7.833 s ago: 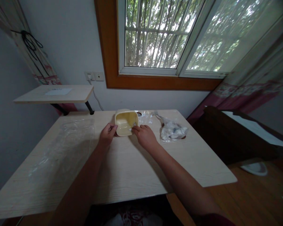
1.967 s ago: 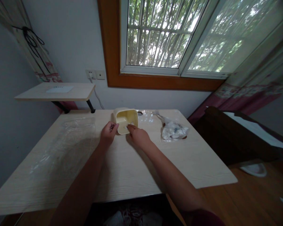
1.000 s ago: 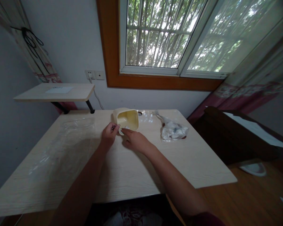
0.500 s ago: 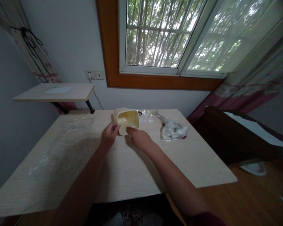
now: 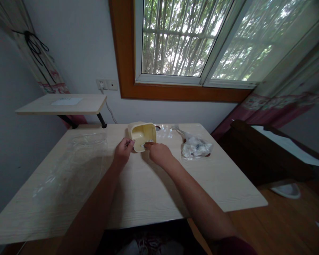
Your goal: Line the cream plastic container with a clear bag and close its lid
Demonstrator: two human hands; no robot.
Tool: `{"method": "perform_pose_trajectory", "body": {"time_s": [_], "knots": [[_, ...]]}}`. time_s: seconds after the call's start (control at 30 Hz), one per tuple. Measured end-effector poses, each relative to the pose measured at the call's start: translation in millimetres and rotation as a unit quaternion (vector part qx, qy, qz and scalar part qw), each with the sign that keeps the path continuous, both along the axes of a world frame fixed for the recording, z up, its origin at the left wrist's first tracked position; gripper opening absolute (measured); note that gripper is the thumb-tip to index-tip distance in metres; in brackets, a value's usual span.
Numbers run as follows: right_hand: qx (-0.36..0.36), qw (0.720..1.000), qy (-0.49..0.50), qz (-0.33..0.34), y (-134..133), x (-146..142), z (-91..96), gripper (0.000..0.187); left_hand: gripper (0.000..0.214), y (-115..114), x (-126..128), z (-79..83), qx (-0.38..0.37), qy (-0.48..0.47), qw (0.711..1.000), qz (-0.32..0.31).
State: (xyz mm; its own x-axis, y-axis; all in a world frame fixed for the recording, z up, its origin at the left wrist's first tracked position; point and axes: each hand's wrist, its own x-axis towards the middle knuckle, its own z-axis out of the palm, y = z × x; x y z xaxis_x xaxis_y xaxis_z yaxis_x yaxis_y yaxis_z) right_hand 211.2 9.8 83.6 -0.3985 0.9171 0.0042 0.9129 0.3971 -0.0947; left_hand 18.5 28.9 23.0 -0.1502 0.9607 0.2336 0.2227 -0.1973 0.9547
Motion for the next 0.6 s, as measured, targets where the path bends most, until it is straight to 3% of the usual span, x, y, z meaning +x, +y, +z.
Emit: {"method": "perform_pose_trajectory", "body": {"time_s": [0.27, 0.5, 0.6], "knots": [[-0.015, 0.999, 0.029, 0.013, -2.4, -4.0, -0.3, 0.053, 0.038, 10.0, -3.4, -7.5, 0.002, -0.089, 0.996, -0.033], [-0.005, 0.995, 0.068, 0.067, -15.0, -14.2, 0.2, 0.055, 0.036, 9.6, -3.2, -9.3, 0.011, -0.089, 0.995, -0.038], [-0.007, 0.997, 0.051, 0.053, -15.8, -13.6, 1.6, 0.055, 0.035, 9.3, -3.9, -9.0, 0.009, -0.087, 0.996, -0.033]]}}
